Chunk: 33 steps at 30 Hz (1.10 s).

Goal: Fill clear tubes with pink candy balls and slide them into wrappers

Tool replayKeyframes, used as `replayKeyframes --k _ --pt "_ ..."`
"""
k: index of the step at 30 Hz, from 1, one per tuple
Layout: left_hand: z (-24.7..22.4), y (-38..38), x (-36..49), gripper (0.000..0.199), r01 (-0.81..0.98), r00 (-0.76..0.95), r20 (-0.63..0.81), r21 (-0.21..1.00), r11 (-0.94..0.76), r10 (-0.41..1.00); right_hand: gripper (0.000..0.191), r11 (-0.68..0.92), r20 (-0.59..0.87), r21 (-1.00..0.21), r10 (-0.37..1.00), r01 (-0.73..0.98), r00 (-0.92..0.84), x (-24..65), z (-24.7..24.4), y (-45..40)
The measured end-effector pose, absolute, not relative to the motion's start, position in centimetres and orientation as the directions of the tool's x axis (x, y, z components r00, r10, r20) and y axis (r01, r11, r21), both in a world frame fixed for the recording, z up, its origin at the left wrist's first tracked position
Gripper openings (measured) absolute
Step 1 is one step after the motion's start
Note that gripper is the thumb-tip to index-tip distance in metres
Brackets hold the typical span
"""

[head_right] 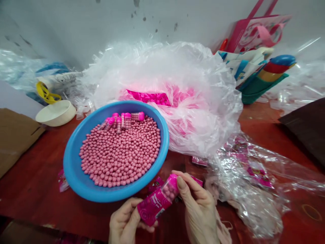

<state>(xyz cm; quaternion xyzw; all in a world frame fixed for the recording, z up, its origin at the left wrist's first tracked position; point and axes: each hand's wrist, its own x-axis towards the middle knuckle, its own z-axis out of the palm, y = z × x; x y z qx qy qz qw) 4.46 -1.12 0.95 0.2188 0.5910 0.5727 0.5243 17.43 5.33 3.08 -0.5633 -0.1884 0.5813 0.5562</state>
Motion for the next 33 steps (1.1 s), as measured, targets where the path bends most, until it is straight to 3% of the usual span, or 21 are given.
replayKeyframes --k 3,6,13,15,16,19,21,23,26,29,33 --pt "-0.7 -1.2 3.6 0.038 -0.348 -0.396 -0.434 0.887 0.305 0.809 0.037 -0.300 -0.481 -0.823 0.821 -0.483 0.309 18.0 3.4 5.5" --pt "-2.2 -0.8 1.6 0.026 -0.250 -0.494 -0.423 0.906 0.342 0.759 0.042 -0.283 -0.517 -0.790 0.784 -0.543 0.343 18.9 3.6 5.8" --pt "-3.2 -1.5 -0.8 0.015 0.016 -0.490 -0.284 0.942 0.335 0.824 0.051 -0.476 -0.718 -0.566 0.686 -0.673 0.118 20.5 2.4 5.3" --pt "-3.5 -2.5 -1.9 0.015 0.198 -0.481 -0.202 0.923 0.329 0.853 0.052 -0.502 -0.714 -0.556 0.697 -0.662 0.071 19.9 2.2 4.7" --pt "-3.7 -3.0 -2.7 0.019 0.382 -0.454 -0.114 0.871 0.308 0.884 0.053 -0.518 -0.709 -0.570 0.702 -0.637 0.064 19.5 2.1 4.4" --pt "-4.4 -4.2 -5.3 0.029 0.776 -0.247 0.098 0.616 0.136 0.964 0.058 -0.548 -0.653 -0.694 0.752 -0.467 0.089 18.5 1.6 3.2" --pt "-4.6 -4.6 -6.2 0.031 0.856 -0.191 0.208 0.513 0.060 0.959 0.049 -0.486 -0.524 -0.843 0.839 -0.231 0.146 18.0 0.8 2.6" --pt "-4.3 -4.8 -5.9 0.030 0.888 -0.182 0.335 0.459 0.009 0.925 0.035 -0.263 -0.225 -0.951 0.950 0.161 0.217 17.5 0.0 2.6" --pt "-3.2 -4.7 -3.8 0.029 0.855 -0.173 0.488 0.506 -0.116 0.855 0.024 0.100 0.224 -0.802 0.964 0.589 0.141 16.6 -1.1 3.5" --pt "-2.2 -4.4 -1.3 0.025 0.736 -0.172 0.498 0.639 -0.225 0.850 0.026 0.198 0.376 -0.707 0.918 0.679 0.123 16.1 -1.0 4.4" --pt "-1.7 -3.3 1.5 0.025 0.626 -0.099 0.453 0.721 -0.298 0.886 0.029 0.179 0.518 -0.576 0.835 0.797 0.187 18.6 -0.1 2.2"
